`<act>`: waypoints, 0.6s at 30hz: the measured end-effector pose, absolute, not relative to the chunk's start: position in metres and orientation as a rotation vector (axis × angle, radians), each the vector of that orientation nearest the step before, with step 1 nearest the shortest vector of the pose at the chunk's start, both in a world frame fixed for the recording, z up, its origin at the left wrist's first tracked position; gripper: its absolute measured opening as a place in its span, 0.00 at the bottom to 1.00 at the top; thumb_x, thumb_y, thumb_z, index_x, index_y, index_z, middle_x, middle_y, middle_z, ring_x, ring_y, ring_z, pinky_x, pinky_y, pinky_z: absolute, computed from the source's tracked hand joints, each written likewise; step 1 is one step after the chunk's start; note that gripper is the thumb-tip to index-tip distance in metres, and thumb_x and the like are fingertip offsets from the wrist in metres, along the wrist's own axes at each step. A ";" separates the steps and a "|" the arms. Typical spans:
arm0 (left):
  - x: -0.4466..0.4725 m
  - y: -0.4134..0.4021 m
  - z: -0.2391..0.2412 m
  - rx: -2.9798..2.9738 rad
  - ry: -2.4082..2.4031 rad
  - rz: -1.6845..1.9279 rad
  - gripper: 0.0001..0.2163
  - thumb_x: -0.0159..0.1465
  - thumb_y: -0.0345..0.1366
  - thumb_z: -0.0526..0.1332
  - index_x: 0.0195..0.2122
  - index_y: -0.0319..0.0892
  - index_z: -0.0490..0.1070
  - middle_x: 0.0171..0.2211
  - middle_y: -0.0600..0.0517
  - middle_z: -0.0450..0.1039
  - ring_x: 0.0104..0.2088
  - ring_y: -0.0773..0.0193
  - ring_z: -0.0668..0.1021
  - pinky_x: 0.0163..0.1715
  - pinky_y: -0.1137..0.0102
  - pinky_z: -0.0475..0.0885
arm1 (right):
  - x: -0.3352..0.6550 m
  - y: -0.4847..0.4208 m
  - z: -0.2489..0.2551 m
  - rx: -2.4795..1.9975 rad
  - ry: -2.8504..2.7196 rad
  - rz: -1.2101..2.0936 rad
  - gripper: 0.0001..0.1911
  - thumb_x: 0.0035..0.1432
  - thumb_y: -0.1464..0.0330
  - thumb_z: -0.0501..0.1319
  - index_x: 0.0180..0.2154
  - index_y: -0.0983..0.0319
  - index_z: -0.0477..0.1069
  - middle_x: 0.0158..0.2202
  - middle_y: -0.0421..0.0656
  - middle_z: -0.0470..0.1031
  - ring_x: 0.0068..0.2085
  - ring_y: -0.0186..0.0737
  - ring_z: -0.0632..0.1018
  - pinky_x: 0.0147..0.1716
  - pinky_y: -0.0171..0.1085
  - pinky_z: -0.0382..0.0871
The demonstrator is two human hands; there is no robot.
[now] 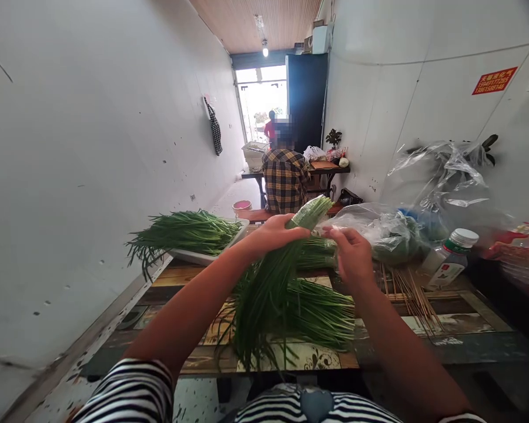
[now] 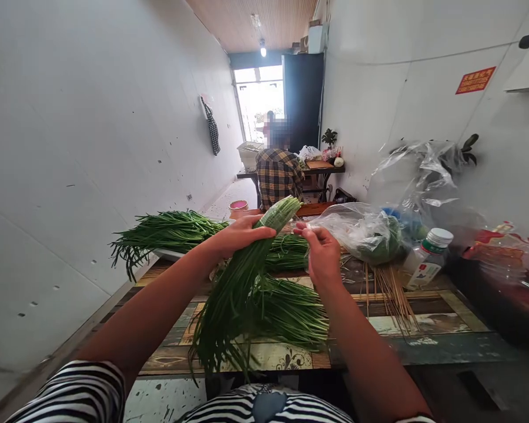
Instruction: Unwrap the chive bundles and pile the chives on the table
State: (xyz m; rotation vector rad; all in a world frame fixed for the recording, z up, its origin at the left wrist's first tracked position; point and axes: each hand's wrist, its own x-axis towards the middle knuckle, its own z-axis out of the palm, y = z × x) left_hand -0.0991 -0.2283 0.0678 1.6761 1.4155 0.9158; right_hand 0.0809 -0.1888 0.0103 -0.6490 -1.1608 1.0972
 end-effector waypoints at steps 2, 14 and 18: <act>-0.101 -0.227 0.064 1.557 1.308 0.856 0.19 0.55 0.47 0.62 0.44 0.42 0.71 0.34 0.50 0.75 0.30 0.64 0.77 0.28 0.71 0.72 | 0.083 -0.185 0.010 -0.520 -1.039 1.250 0.09 0.48 0.66 0.64 0.22 0.59 0.66 0.34 0.39 0.79 0.37 0.38 0.77 0.48 0.42 0.66; -0.103 -0.237 0.062 1.608 0.860 0.722 0.24 0.54 0.46 0.51 0.44 0.32 0.71 0.30 0.42 0.76 0.28 0.58 0.76 0.30 0.64 0.71 | 0.114 -0.189 0.014 -0.362 -1.520 1.720 0.15 0.45 0.56 0.67 0.20 0.58 0.67 0.20 0.39 0.69 0.23 0.35 0.67 0.27 0.39 0.67; -0.107 -0.243 0.071 1.974 1.098 0.513 0.27 0.49 0.49 0.62 0.48 0.40 0.70 0.41 0.46 0.75 0.40 0.55 0.77 0.39 0.65 0.72 | 0.117 -0.179 0.022 -0.582 -1.920 1.677 0.16 0.46 0.55 0.67 0.25 0.61 0.74 0.25 0.41 0.75 0.28 0.37 0.72 0.30 0.37 0.67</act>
